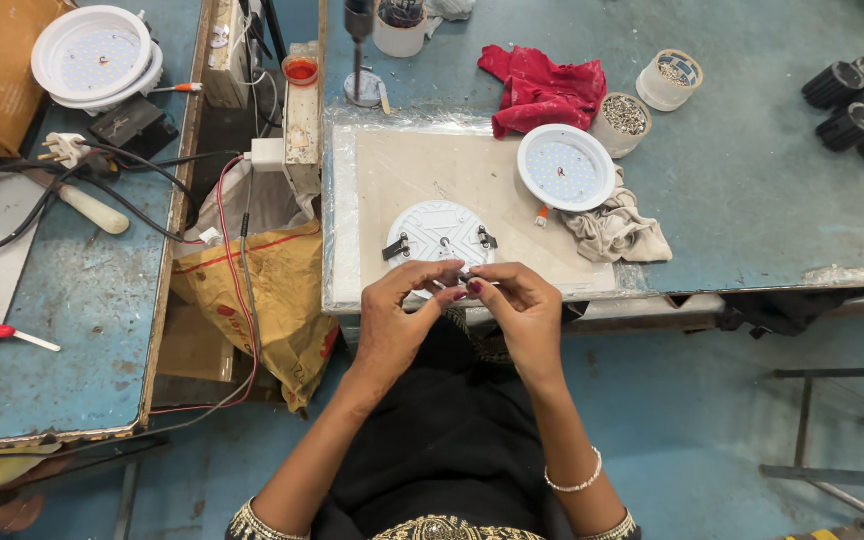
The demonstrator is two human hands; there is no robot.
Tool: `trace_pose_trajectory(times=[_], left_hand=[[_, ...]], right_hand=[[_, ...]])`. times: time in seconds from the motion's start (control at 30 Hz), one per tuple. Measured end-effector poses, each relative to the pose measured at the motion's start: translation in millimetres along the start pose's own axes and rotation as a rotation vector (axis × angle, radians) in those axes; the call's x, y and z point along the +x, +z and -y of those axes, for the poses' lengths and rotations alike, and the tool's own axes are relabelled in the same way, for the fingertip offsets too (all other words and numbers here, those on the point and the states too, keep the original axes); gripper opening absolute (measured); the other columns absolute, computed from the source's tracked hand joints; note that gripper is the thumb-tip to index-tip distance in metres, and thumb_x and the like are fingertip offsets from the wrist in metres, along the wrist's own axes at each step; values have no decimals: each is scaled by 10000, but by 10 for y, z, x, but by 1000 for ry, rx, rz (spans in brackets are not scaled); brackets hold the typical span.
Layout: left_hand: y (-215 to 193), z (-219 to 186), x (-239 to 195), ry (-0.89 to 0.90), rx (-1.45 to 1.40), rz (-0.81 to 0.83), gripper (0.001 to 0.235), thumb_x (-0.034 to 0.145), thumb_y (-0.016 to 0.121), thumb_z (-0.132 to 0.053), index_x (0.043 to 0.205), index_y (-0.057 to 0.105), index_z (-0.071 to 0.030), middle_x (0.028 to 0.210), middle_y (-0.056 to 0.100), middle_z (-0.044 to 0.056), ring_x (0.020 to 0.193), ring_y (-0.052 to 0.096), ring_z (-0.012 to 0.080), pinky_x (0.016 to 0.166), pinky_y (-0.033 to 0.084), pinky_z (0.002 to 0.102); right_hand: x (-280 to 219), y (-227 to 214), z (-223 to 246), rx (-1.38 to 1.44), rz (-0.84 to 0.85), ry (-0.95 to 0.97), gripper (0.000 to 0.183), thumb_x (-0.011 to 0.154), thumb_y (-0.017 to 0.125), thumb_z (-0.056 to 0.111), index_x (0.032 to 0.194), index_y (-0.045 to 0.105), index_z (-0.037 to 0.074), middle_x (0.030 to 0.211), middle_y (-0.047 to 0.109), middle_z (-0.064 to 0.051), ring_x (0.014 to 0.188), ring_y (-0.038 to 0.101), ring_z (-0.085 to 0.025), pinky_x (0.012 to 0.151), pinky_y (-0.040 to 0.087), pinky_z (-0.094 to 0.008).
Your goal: The person assembles a circular LED light fixture by hand, placing small components onto the fixture and using a green handheld tool to secure them. The person repeatedly positions components and applies the tool to fasten them in place.
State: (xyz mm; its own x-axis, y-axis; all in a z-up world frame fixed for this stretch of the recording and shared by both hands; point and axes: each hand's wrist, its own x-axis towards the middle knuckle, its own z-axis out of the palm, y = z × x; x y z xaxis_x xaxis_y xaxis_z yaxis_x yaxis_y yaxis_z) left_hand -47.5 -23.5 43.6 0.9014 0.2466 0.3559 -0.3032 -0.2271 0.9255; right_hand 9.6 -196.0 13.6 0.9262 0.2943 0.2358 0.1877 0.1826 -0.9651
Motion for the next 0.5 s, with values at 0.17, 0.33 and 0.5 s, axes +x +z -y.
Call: trace_pose_trajectory(times=[0.17,0.33,0.5], left_hand=[[23,-95,-56,-109,-83,-36,150,863,766,-30,1012,766,-16,962,783,73,841,747,118,766,589,263],[-2,-127,-97,-74,-81,-23,114,893,698,20,989,754,-2,914,766,84,862,761,126,783,591,251],[-3,-121,-129,-14,-27,-32,124,886,699,38,985,757,-7,898,739,84,849,735,142,776,577,261]], right_hand=[[-108,77,127,-38,-42,-49,128,964,689,-42,1089,700,-68,1106,736,-118,1030,708,-136,949,577,-271],[-226,169,249,-126,-71,-119,120,959,694,-44,1079,701,-43,1039,725,-82,969,687,-98,867,552,-224],[-272,213,323,-256,-70,-200,89,964,697,-50,1053,706,-43,1008,693,-68,927,648,-83,804,513,-204]])
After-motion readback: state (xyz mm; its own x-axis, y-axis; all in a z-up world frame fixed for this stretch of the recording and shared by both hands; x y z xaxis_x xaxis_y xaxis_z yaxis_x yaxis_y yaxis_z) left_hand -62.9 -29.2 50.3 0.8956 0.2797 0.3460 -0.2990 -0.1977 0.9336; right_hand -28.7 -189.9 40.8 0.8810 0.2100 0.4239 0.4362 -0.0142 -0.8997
